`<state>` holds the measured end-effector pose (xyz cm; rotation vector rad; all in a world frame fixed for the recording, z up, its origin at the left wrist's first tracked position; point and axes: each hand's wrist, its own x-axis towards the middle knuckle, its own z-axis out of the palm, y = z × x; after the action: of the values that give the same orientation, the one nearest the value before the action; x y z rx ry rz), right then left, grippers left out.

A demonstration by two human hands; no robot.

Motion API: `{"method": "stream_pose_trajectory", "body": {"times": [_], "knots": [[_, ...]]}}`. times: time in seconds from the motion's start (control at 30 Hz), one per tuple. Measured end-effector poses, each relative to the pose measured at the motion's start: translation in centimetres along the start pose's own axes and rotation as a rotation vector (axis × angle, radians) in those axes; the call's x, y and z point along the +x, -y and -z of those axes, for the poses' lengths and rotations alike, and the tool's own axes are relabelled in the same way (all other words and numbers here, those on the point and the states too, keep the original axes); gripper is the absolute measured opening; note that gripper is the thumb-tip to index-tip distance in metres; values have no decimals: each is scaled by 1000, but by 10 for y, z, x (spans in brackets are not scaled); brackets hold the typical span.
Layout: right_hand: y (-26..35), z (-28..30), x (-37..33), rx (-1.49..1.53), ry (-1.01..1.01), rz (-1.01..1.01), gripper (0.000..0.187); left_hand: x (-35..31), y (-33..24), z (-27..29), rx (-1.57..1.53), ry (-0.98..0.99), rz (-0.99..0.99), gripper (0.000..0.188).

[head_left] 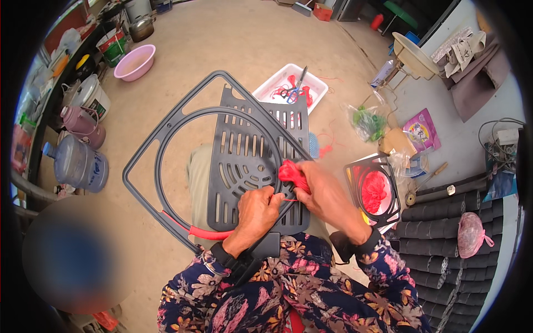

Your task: Manually tie or secure bundles of red plastic/nylon cord onto a black plastic furniture frame.

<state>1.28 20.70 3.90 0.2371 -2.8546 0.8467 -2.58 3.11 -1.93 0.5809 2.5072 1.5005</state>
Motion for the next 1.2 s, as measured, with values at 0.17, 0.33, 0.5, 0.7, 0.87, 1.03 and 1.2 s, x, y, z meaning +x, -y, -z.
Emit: {"method": "stream_pose_trajectory", "body": {"times": [0.17, 0.33, 0.5, 0.7, 0.87, 1.03, 1.2], "knots": [[15, 3, -5, -174, -45, -64, 27, -4, 2, -3, 46, -4, -47, 37], [17, -3, 20, -200, 18, -117, 30, -5, -11, -1, 105, -28, -155, 35], [12, -13, 22, 178, 0, -146, 47, 2, -11, 12, 206, -18, -145, 34], [-14, -42, 43, 472, -126, -232, 51, 6, -14, 7, 171, 53, -20, 34], [-14, -27, 26, 363, -59, -171, 47, 9, 4, -5, 85, 24, -32, 34], [20, -5, 31, -108, -126, 136, 42, 5, 1, -6, 197, 52, 9, 29], [11, -22, 49, -504, -91, 175, 46, 5, -8, -11, 242, 70, -64, 27]]}}
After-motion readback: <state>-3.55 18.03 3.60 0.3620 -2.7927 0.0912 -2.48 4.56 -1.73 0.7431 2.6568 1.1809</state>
